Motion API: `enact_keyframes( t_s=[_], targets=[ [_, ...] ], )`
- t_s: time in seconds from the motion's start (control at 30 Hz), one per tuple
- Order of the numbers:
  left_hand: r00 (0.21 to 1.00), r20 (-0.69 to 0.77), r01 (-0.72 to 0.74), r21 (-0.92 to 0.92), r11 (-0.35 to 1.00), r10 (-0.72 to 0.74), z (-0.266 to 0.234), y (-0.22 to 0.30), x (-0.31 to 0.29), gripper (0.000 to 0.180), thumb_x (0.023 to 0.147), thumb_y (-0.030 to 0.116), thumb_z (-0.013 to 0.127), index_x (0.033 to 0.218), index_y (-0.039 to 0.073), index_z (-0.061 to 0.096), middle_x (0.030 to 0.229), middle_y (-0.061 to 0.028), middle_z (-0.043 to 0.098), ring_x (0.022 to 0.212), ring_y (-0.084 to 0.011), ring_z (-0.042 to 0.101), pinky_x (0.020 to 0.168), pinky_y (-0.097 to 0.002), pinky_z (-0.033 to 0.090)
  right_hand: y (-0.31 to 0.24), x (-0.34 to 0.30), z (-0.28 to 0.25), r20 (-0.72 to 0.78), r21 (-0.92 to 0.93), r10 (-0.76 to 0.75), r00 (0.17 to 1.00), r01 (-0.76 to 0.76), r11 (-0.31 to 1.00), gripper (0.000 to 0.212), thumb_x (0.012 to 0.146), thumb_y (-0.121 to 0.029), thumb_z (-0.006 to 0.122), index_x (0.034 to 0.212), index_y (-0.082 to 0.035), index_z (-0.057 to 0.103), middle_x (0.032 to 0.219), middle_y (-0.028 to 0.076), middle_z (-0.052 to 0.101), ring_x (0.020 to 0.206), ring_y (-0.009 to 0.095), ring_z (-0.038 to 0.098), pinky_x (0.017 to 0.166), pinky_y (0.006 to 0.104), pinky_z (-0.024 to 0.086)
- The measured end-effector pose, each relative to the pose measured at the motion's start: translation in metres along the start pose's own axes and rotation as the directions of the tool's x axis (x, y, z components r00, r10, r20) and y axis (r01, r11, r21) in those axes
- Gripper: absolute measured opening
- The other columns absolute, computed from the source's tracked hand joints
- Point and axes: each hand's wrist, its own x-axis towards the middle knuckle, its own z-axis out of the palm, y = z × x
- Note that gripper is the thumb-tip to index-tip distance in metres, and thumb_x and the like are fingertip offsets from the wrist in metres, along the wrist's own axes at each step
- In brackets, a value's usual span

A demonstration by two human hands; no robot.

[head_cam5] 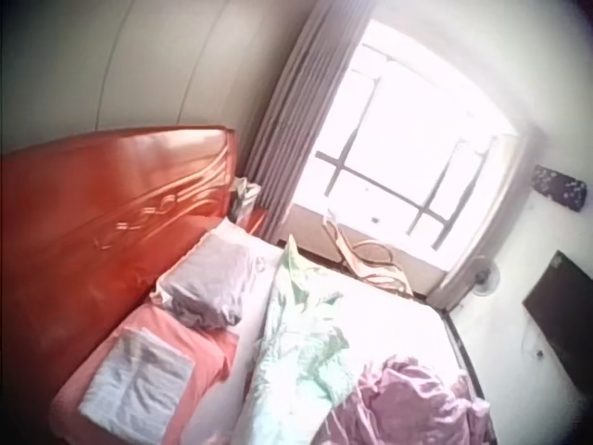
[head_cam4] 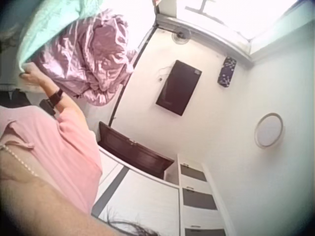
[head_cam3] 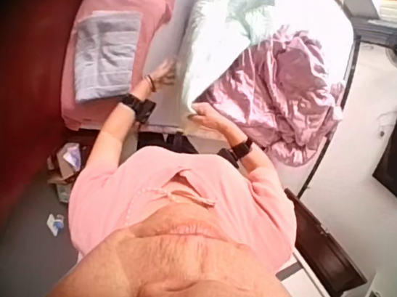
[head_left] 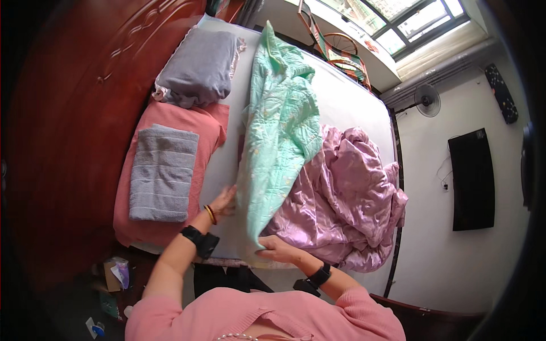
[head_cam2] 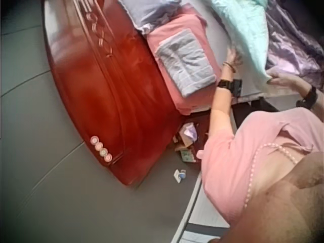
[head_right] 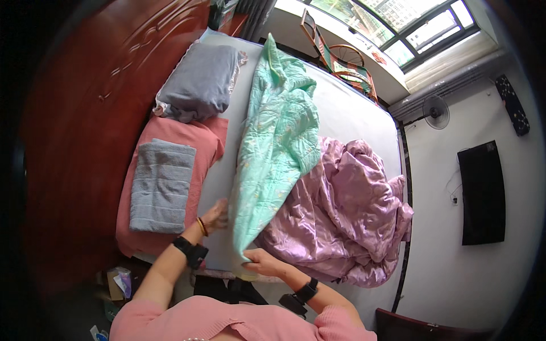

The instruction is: The recorder folds a pink pillowcase, a grey towel, a green blanket, and a purple duvet on a bed.

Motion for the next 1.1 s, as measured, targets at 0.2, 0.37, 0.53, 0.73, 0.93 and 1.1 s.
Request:
enact_keyframes(
  t_s=[0.2, 0.37, 0.53, 0.73, 0.93, 1.1],
  targets=[
    [0.858, -0.062, -0.511, -0.013, 0.859, 0.51, 0.007, 0.005, 0.008, 0.04, 0.082, 0.036, 0.048, 0.104, 0.002, 0.052, 0.098, -0.0109, 0.058, 0.083, -0.0192, 0.056, 0.068, -0.0332, 0.045, 0.02, -0.023, 0.029, 0.053, -0.267, -0.33, 0.942, 0.332, 0.905, 0.018, 0.069, -0.008, 0.057, 0.067, 0.001, 0.041, 0.065, 0.017, 0.041, 0.065, 0.037, 0.043, 0.06, 0.0394, 0.037],
    [0.473, -0.329, -0.411, 0.738, 0.536, 0.817, -0.053, -0.015, -0.031, 0.025, 0.082, 0.02, 0.047, 0.09, -0.003, 0.054, 0.075, -0.0166, 0.059, 0.071, -0.023, 0.057, 0.065, -0.0365, 0.043, 0.028, -0.084, 0.017, -0.022, -0.09, -0.043, 0.999, 0.041, 0.995, 0.014, 0.076, -0.009, 0.053, 0.087, 0.001, 0.054, 0.067, 0.001, 0.047, 0.066, 0.007, 0.042, 0.06, 0.0253, 0.038],
    [0.571, -0.255, -0.815, -0.294, 0.5, 0.781, 0.031, -0.046, -0.143, 0.03, 0.087, 0.015, 0.044, 0.113, 0.0, 0.045, 0.107, -0.0081, 0.052, 0.097, -0.0191, 0.051, 0.081, -0.0325, 0.042, 0.096, -0.153, -0.022, -0.188, -0.091, 0.063, 0.98, -0.081, 0.993, 0.021, 0.076, -0.015, 0.056, 0.091, 0.001, 0.056, 0.067, 0.0, 0.049, 0.066, 0.008, 0.044, 0.059, 0.0245, 0.038],
    [0.507, 0.197, -0.859, 0.039, 0.51, 0.839, 0.16, -0.095, -0.208, 0.021, 0.084, 0.013, 0.048, 0.098, 0.001, 0.058, 0.09, -0.0054, 0.059, 0.083, -0.015, 0.055, 0.065, -0.0254, 0.046, 0.104, -0.201, -0.082, -0.299, 0.287, -0.012, 0.954, 0.102, 0.953, 0.026, 0.086, -0.019, 0.048, 0.104, -0.002, 0.053, 0.094, 0.004, 0.054, 0.086, 0.013, 0.05, 0.078, 0.0262, 0.041],
    [0.639, 0.756, -0.769, 0.622, 0.145, 0.144, 0.26, -0.158, -0.17, 0.023, 0.081, 0.019, 0.049, 0.086, -0.003, 0.055, 0.076, -0.0199, 0.057, 0.067, -0.0271, 0.054, 0.064, -0.0337, 0.042, 0.046, -0.175, -0.08, -0.285, 0.081, -0.02, 0.958, 0.045, 0.996, 0.029, 0.08, -0.02, 0.056, 0.103, -0.002, 0.054, 0.09, 0.004, 0.059, 0.081, 0.014, 0.054, 0.072, 0.0294, 0.044],
    [0.678, 0.708, -0.733, 0.671, 0.113, 0.199, 0.226, -0.185, -0.164, 0.021, 0.082, 0.021, 0.05, 0.081, 0.0, 0.052, 0.062, -0.0144, 0.048, 0.057, -0.0173, 0.047, 0.056, -0.0313, 0.039, 0.112, -0.142, -0.04, -0.332, -0.238, -0.069, 0.941, -0.013, 0.971, 0.026, 0.074, -0.014, 0.056, 0.095, 0.001, 0.056, 0.074, 0.007, 0.06, 0.069, 0.015, 0.055, 0.062, 0.0284, 0.043]
  ],
)
